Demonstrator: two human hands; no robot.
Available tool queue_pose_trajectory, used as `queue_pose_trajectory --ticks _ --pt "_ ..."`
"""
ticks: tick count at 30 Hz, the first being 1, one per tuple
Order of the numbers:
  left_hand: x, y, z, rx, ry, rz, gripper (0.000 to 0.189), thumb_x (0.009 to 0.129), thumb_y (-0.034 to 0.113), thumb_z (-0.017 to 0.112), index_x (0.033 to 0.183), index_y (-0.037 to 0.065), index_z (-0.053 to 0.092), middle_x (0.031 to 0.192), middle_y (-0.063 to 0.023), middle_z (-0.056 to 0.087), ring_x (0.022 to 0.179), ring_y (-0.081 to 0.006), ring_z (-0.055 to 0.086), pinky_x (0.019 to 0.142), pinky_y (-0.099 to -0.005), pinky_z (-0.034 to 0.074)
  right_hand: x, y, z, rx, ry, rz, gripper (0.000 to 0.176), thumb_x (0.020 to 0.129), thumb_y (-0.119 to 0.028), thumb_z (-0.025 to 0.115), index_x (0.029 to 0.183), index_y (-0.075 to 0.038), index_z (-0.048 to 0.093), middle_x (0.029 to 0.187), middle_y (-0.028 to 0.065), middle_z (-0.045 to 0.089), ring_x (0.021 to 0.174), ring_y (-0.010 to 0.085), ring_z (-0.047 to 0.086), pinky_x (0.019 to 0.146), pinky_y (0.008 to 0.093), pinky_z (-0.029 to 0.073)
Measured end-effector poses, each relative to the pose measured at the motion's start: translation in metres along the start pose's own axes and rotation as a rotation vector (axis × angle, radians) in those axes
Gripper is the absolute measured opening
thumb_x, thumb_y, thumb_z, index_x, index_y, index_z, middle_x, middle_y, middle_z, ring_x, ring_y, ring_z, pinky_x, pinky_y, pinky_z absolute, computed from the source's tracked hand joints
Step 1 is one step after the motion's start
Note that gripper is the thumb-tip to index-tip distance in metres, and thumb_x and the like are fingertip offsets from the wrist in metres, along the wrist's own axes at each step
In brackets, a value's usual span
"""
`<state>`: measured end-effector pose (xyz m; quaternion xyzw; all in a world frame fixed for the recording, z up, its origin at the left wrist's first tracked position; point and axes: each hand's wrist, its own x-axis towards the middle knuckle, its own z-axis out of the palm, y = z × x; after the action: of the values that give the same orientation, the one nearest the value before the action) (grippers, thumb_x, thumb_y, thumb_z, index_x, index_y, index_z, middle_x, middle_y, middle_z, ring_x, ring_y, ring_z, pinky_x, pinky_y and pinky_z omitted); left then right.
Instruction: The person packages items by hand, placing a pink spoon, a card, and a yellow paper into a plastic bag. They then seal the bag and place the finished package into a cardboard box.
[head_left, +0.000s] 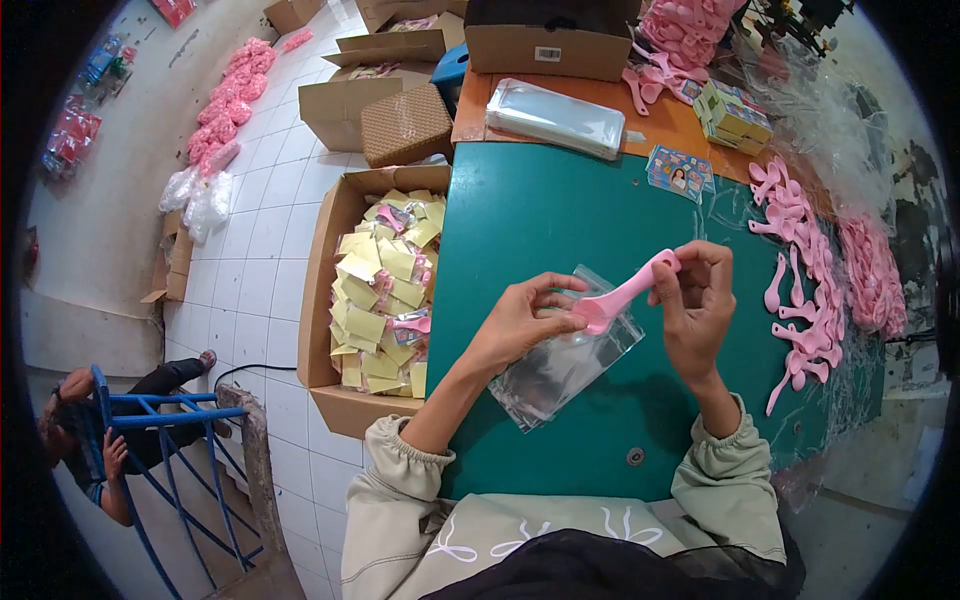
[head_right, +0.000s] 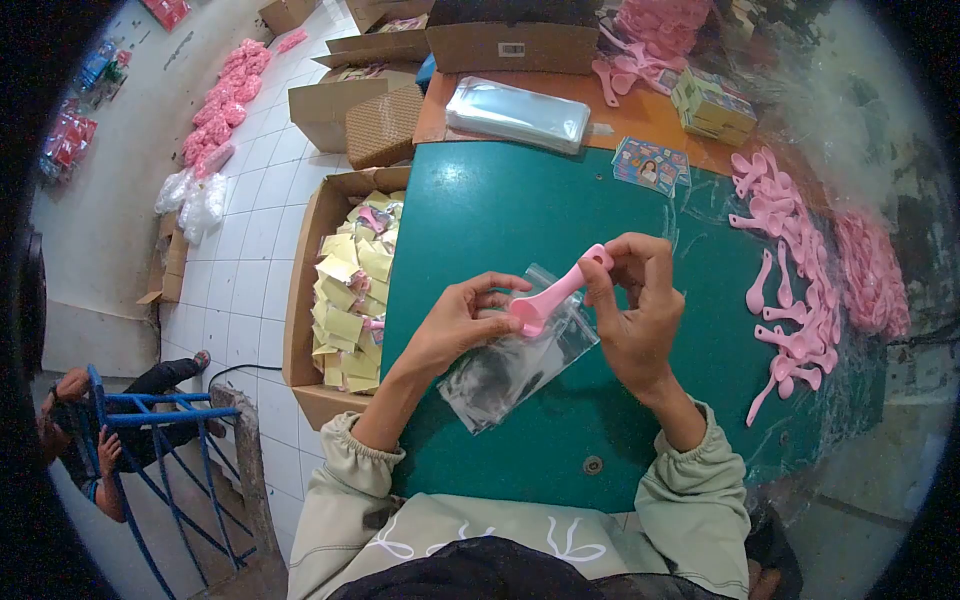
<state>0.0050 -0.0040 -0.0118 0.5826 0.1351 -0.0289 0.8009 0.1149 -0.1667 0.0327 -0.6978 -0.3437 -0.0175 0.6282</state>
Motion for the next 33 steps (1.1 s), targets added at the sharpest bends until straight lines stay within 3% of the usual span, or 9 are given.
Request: queue_pose_trajectory --ticks 5,17,20,23,28,30,32,33 --pt "0.002 -0.004 -0.002 -0.012 -0.009 0.026 0.027 0.083 0.010 0.066 0.106 -0.002 0.060 0.098 -0.0062 0.063 0.090 -0.0110 0.060 0.079 -0.0237 0.050 0.004 -0.003 -0.004 -0.055 -0.013 0.016 0.021 0.085 -0.005 0.064 0.097 0.000 0.048 0.080 0.0070 0.061 0.068 0.0090 0.061 0.058 0.0215 0.050" --pt "-0.003 -0.004 0.006 -0.064 -0.095 0.062 0.031 0.092 0.018 0.056 0.114 -0.004 0.057 0.099 -0.0069 0.064 0.091 -0.0112 0.061 0.074 -0.0243 0.050 0.005 -0.004 0.000 0.003 -0.108 0.107 0.020 0.084 -0.003 0.064 0.096 0.001 0.049 0.079 0.0080 0.062 0.067 0.0100 0.062 0.055 0.0219 0.050" --pt "-0.001 -0.006 -0.004 -0.081 -0.190 -0.083 0.037 0.095 0.027 0.051 0.111 -0.006 0.058 0.101 -0.0088 0.064 0.090 -0.0131 0.061 0.081 -0.0256 0.049 0.006 -0.002 -0.001 0.031 -0.057 0.081 0.020 0.084 -0.003 0.064 0.096 0.000 0.049 0.079 0.0083 0.062 0.067 0.0102 0.062 0.056 0.0225 0.050" --pt "0.000 -0.008 -0.007 0.160 -0.162 0.077 0.039 0.097 0.029 0.045 0.109 -0.005 0.060 0.096 -0.0086 0.065 0.088 -0.0134 0.061 0.079 -0.0258 0.049 0.003 0.003 -0.002 -0.026 -0.117 0.012 0.024 0.089 -0.021 0.061 0.098 0.000 0.051 0.082 0.0087 0.062 0.071 0.0132 0.062 0.061 0.0268 0.051" --pt "-0.009 0.013 -0.003 -0.022 -0.147 0.123 0.037 0.098 0.027 0.045 0.109 -0.005 0.060 0.093 -0.0092 0.066 0.083 -0.0110 0.060 0.074 -0.0244 0.050 0.017 -0.002 0.002 -0.007 -0.558 -0.262 0.052 0.090 -0.052 0.046 0.091 -0.002 0.063 0.103 0.0116 0.059 0.094 0.0203 0.058 0.079 0.0336 0.048" --pt "-0.013 0.023 -0.001 -0.103 -0.114 0.107 0.038 0.098 0.027 0.044 0.110 -0.006 0.059 0.094 -0.0111 0.066 0.084 -0.0125 0.061 0.075 -0.0246 0.051 0.026 -0.001 0.004 0.107 -0.742 -0.279 0.049 0.091 -0.049 0.046 0.086 -0.007 0.069 0.116 0.0129 0.056 0.101 0.0256 0.055 0.085 0.0353 0.044" --pt "-0.015 0.028 0.000 -0.162 -0.069 0.095 0.041 0.097 0.031 0.044 0.111 -0.005 0.058 0.099 -0.0142 0.066 0.087 -0.0171 0.064 0.077 -0.0272 0.052 0.067 0.026 -0.014 0.076 -0.710 -0.157 0.039 0.091 -0.041 0.050 0.087 -0.007 0.070 0.110 0.0125 0.059 0.098 0.0260 0.057 0.084 0.0350 0.045" --pt "-0.016 0.026 -0.003 -0.152 -0.069 0.108 0.041 0.097 0.031 0.044 0.112 -0.005 0.058 0.099 -0.0148 0.066 0.088 -0.0180 0.065 0.077 -0.0277 0.052 0.097 0.048 -0.027 -0.245 -0.606 -0.211 0.027 0.088 -0.028 0.056 0.089 -0.005 0.069 0.100 0.0128 0.063 0.094 0.0237 0.059 0.081 0.0326 0.046"
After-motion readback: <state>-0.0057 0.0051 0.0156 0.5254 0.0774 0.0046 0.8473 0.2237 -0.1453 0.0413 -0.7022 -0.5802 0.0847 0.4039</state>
